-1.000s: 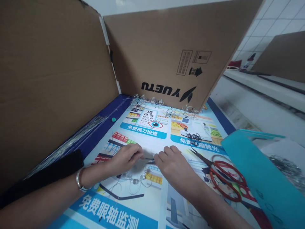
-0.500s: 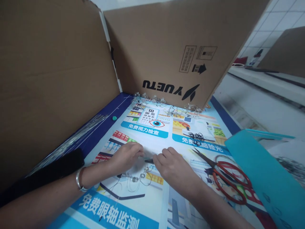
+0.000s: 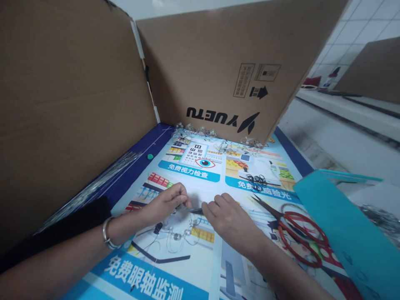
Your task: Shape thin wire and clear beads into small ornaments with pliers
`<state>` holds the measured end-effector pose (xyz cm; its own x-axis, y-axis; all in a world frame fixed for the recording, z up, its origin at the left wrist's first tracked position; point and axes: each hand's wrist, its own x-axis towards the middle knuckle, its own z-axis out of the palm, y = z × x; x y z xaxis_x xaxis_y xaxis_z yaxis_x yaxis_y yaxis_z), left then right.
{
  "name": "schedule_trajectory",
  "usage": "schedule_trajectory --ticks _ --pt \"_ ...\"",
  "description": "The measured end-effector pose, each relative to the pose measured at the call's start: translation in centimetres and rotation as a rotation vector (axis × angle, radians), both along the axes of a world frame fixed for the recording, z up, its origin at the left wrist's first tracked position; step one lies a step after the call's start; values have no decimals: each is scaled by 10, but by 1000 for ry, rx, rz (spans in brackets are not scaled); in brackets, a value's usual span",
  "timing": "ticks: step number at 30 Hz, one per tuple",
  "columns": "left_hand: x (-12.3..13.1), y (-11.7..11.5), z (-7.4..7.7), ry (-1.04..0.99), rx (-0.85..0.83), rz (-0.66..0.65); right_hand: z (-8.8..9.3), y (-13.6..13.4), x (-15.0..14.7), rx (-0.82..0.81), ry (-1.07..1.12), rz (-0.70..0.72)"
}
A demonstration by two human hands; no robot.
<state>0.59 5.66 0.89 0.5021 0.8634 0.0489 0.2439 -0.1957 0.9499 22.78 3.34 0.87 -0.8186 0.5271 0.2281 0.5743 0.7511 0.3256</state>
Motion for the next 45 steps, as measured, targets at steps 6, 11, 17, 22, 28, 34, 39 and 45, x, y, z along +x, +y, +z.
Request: schedule_trajectory --ticks 6,11,17,22,28,34,39,45 --pt "1 -1 -2 95 66 5 -3 0 0 10 39 52" --pt "0 0 -7 136 130 -11 -7 0 0 -27 82 55" --pt "1 1 -5 177 147 -20 -11 2 2 -49 103 44" --pt "1 1 -5 167 182 11 -11 3 4 -51 85 48" --pt "0 0 -6 137 203 47 -11 5 4 -68 84 28" --pt "-2 -2 -8 158 277 43 -14 6 5 -90 98 -14" --pt "-2 -3 -6 196 342 49 -12 7 6 -66 119 -30" --pt "-3 -3 -4 199 380 73 -12 9 11 -99 140 -111"
